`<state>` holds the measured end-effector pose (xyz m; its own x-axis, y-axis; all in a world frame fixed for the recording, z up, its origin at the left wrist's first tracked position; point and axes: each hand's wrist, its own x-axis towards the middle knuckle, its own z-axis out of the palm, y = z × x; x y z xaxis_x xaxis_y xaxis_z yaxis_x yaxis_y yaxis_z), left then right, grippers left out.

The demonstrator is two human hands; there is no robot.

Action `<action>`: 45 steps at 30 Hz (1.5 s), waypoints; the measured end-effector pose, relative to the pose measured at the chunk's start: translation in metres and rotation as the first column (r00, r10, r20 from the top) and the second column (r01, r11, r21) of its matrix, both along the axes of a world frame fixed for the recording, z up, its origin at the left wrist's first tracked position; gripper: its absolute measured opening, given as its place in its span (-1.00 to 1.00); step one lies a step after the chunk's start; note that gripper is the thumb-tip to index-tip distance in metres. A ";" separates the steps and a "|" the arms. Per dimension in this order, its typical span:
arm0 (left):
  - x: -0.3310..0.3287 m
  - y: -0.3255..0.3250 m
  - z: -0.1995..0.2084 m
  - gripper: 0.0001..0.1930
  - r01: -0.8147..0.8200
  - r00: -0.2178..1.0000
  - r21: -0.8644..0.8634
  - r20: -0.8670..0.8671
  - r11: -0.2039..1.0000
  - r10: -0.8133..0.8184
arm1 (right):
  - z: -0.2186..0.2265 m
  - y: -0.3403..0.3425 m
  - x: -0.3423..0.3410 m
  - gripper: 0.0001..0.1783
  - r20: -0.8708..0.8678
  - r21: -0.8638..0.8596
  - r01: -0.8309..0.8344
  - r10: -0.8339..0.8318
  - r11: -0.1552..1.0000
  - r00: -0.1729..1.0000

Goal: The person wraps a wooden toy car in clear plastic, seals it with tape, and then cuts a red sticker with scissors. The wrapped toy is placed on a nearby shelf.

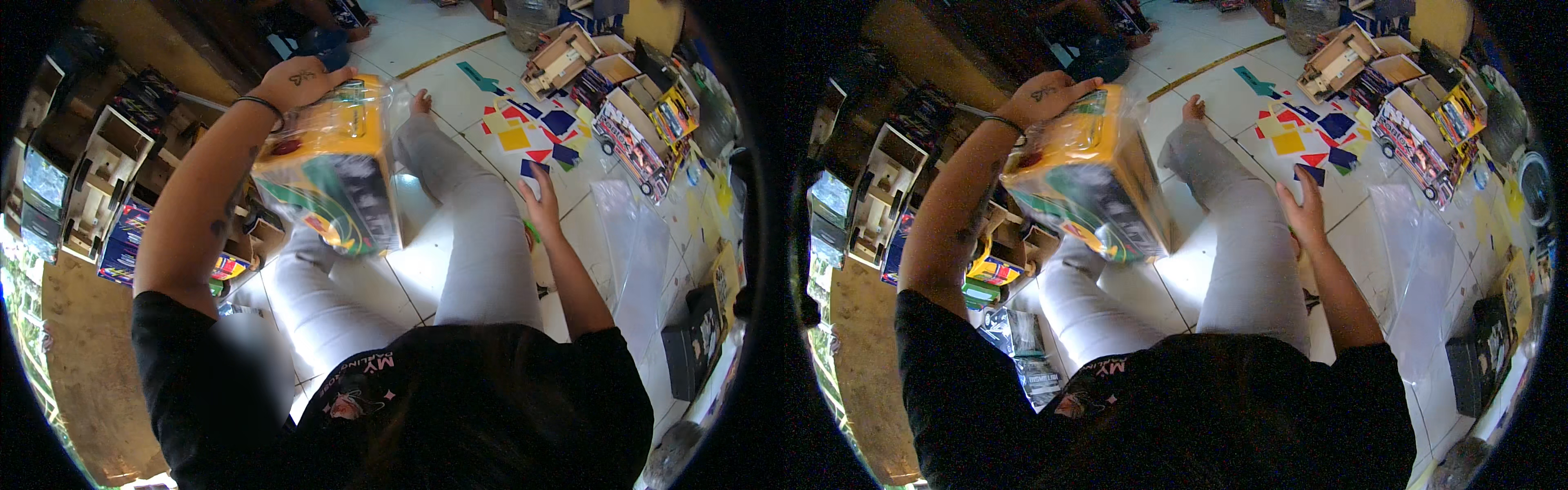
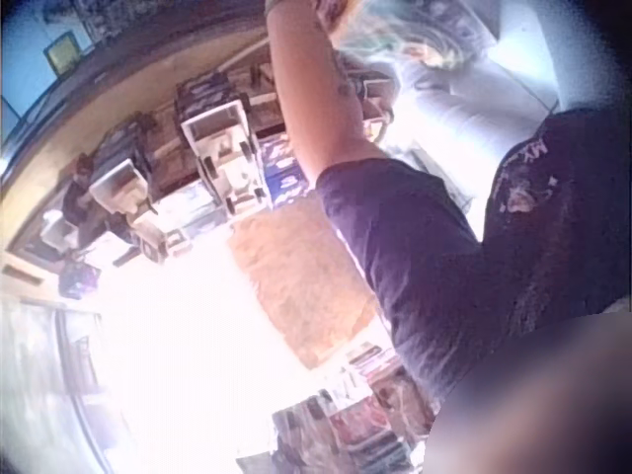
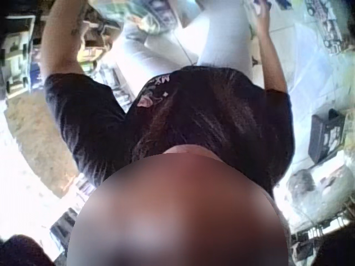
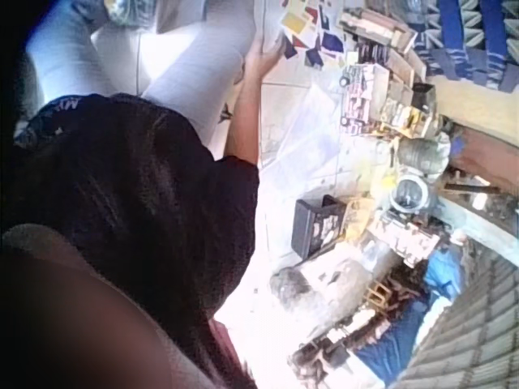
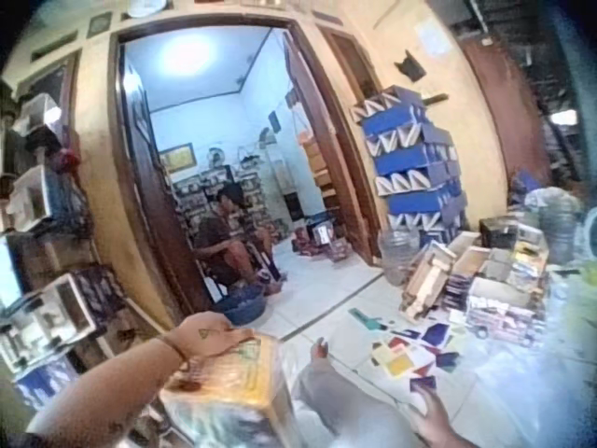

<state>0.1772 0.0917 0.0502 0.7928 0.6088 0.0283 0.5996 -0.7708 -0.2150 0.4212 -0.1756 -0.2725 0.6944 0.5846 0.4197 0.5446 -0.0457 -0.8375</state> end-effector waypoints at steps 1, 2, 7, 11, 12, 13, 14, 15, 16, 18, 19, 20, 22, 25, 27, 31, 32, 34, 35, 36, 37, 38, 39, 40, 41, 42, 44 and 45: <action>0.001 0.006 -0.004 -0.31 -0.089 0.996 -0.005 -0.005 0.996 0.089 | 0.026 0.013 -0.024 -0.33 -0.072 0.131 -0.158 0.168 0.979 0.983; 0.003 0.008 -0.006 -0.28 -0.172 0.985 0.008 0.030 0.985 0.171 | 0.049 0.028 -0.056 -0.33 -0.120 0.311 -0.278 0.327 0.909 0.937; 0.007 -0.016 0.014 -0.29 -0.173 0.979 -0.155 -0.139 0.973 0.152 | 0.113 0.106 -0.186 -0.38 -0.342 0.628 -0.273 0.573 0.729 0.744; -0.025 -0.031 0.030 -0.27 -0.329 0.944 -0.669 -0.240 0.666 0.225 | 0.115 0.124 -0.206 -0.36 -0.332 0.748 -0.069 0.463 0.660 0.822; -0.040 -0.037 0.020 -0.29 -0.240 0.960 -0.848 -0.136 0.472 0.245 | 0.119 0.125 -0.201 -0.35 -0.410 0.757 -0.077 0.562 0.649 0.719; -0.054 -0.043 0.009 -0.30 -0.172 0.939 -0.942 -0.067 0.290 0.337 | 0.125 0.123 -0.197 -0.35 -0.481 0.762 -0.080 0.644 0.643 0.596; -0.066 -0.048 -0.001 -0.31 0.038 0.905 -0.981 0.116 0.192 0.410 | 0.135 0.122 -0.192 -0.41 -0.431 0.811 -0.122 0.725 0.572 0.537; -0.081 -0.057 -0.012 -0.31 0.202 0.809 -0.966 0.256 0.160 0.530 | 0.146 0.120 -0.190 -0.42 -0.500 0.789 -0.088 0.719 0.608 0.483; -0.094 -0.068 -0.021 -0.31 0.369 0.671 -0.917 0.375 0.150 0.640 | 0.159 0.117 -0.185 -0.42 -0.500 0.802 -0.083 0.740 0.592 0.451; -0.111 -0.091 -0.029 -0.48 0.558 0.570 -0.827 0.329 -0.062 0.753 | 0.180 0.108 -0.168 -0.29 -0.383 0.922 -0.074 0.924 0.380 -0.019; -0.120 -0.109 -0.035 -0.54 0.675 0.524 -0.735 0.413 -0.067 0.745 | 0.186 0.105 -0.162 -0.32 -0.433 0.878 -0.189 0.898 0.440 0.076; -0.126 -0.124 -0.037 -0.56 0.658 0.479 -0.753 0.395 -0.022 0.784 | 0.189 0.100 -0.153 -0.34 -0.468 0.814 -0.295 0.866 0.500 0.177; -0.133 -0.144 -0.039 -0.54 0.641 0.558 -0.767 0.445 -0.023 0.700 | 0.186 0.094 -0.143 -0.32 -0.549 0.707 -0.466 0.828 0.532 0.112; -0.130 -0.165 -0.059 -0.43 0.640 0.529 -0.708 0.689 0.300 0.495 | 0.181 0.090 -0.139 -0.27 -0.702 0.560 -0.463 0.690 0.687 0.175; -0.128 -0.169 -0.074 -0.31 0.753 0.343 -0.649 0.525 0.106 0.779 | 0.194 0.087 -0.139 -0.23 -0.635 0.385 -0.571 0.657 0.725 0.407; -0.126 -0.170 -0.094 -0.17 0.840 0.161 -0.533 0.426 0.103 0.890 | 0.268 0.077 -0.133 -0.33 -0.137 0.129 -0.860 0.868 0.493 0.477; -0.126 -0.169 -0.095 -0.15 0.843 0.149 -0.526 0.427 0.111 0.892 | 0.287 0.078 -0.136 -0.34 0.005 -0.087 -0.854 0.858 0.513 0.514; -0.127 -0.166 -0.094 -0.11 0.839 0.117 -0.525 0.433 0.144 0.894 | 0.321 0.083 -0.144 -0.34 0.125 -0.408 -0.740 0.836 0.535 0.535; -0.127 -0.164 -0.093 -0.09 0.830 0.124 -0.534 0.453 0.158 0.883 | 0.339 0.088 -0.151 -0.33 0.122 -0.513 -0.691 0.840 0.509 0.528; -0.128 -0.161 -0.092 -0.03 0.828 0.115 -0.525 0.502 0.197 0.857 | 0.353 0.086 -0.157 -0.32 0.117 -0.545 -0.663 0.829 0.513 0.546; -0.129 -0.157 -0.091 -0.03 0.819 0.073 -0.507 0.557 0.269 0.827 | 0.362 0.079 -0.160 -0.53 0.162 -0.400 -0.720 0.817 0.567 0.554; -0.130 -0.155 -0.092 -0.02 0.800 0.035 -0.500 0.592 0.333 0.805 | 0.366 0.071 -0.158 -0.72 0.187 -0.169 -0.768 0.785 0.618 0.590; -0.131 -0.153 -0.093 -0.02 0.769 -0.007 -0.501 0.614 0.396 0.789 | 0.369 0.060 -0.165 -0.82 0.197 0.070 -0.773 0.751 0.630 0.630; -0.132 -0.152 -0.095 -0.01 0.785 0.009 -0.476 0.648 0.396 0.761 | 0.372 0.058 -0.159 -0.75 0.312 0.014 -0.774 0.732 0.633 0.605; -0.133 -0.152 -0.098 -0.01 0.805 0.014 -0.465 0.638 0.370 0.770 | 0.380 0.052 -0.159 -0.60 0.423 -0.040 -0.768 0.707 0.640 0.567; -0.133 -0.151 -0.100 -0.01 0.823 0.020 -0.451 0.630 0.345 0.776 | 0.374 0.051 -0.156 -0.54 0.503 -0.048 -0.729 0.647 0.683 0.573; -0.132 -0.150 -0.102 -0.03 0.829 0.026 -0.443 0.638 0.340 0.769 | 0.365 0.052 -0.157 -0.53 0.602 -0.305 -0.682 0.690 0.664 0.403; -0.131 -0.149 -0.103 -0.04 0.809 0.020 -0.450 0.666 0.380 0.746 | 0.356 0.053 -0.158 -0.57 0.596 -0.423 -0.594 0.704 0.684 0.386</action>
<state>0.0463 -0.0572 -0.0524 0.4919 0.8376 0.2376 -0.4846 0.0367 0.8740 0.2637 -0.1230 0.0838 -0.3754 0.8086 0.4530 0.8281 0.5122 -0.2278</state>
